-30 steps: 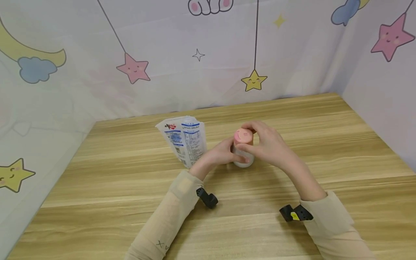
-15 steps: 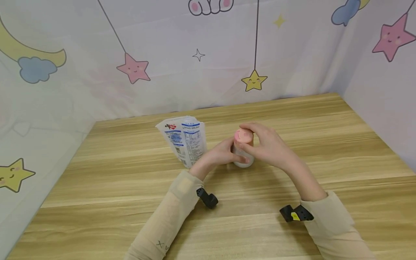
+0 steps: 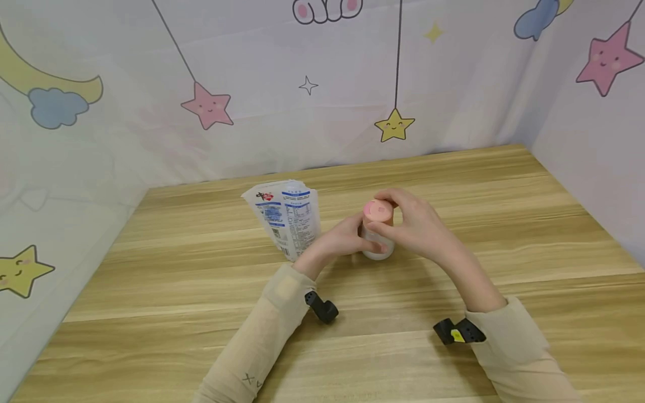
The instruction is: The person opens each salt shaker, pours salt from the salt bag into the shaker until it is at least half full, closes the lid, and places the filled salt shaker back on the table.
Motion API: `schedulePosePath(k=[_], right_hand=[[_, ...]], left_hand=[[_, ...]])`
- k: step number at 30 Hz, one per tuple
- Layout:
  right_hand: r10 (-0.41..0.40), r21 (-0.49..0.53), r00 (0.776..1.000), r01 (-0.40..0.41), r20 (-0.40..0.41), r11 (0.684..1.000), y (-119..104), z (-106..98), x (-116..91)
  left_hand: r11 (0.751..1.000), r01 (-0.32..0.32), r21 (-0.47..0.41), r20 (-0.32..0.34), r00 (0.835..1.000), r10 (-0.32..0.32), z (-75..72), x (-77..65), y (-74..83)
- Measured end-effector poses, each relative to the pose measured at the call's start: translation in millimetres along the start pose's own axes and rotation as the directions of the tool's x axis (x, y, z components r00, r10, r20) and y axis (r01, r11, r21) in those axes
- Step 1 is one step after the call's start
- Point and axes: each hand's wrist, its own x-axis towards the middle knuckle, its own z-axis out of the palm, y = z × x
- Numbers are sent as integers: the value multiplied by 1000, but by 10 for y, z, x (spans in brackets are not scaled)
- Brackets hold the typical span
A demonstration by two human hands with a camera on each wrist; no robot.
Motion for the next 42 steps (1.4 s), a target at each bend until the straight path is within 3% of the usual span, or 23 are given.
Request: schedulePosePath(k=[12,20,25,33,42], right_hand=[[-7,-18,1000,7,15,1000,-22,-20,-10],[-53,-14,998,53,36,998,-23,-46,-28],[-47,-5,998,47,40,999,-36,-50,-33],[-42,-16,998,43,37,999,-37,-41,-24],[-46,-36,999,47,26,998,-36,-34,-31]], left_hand=[[998,-45,-34,9,999,45,0,6,-8],[999,-46,-21,0,999,46,4,2,-9],[998,-53,-42,-1,999,53,3,-8,-6],[1000,-10,-10,-8,1000,10,5,3,0],[999,-33,-12,-11,999,33,2,13,-21]])
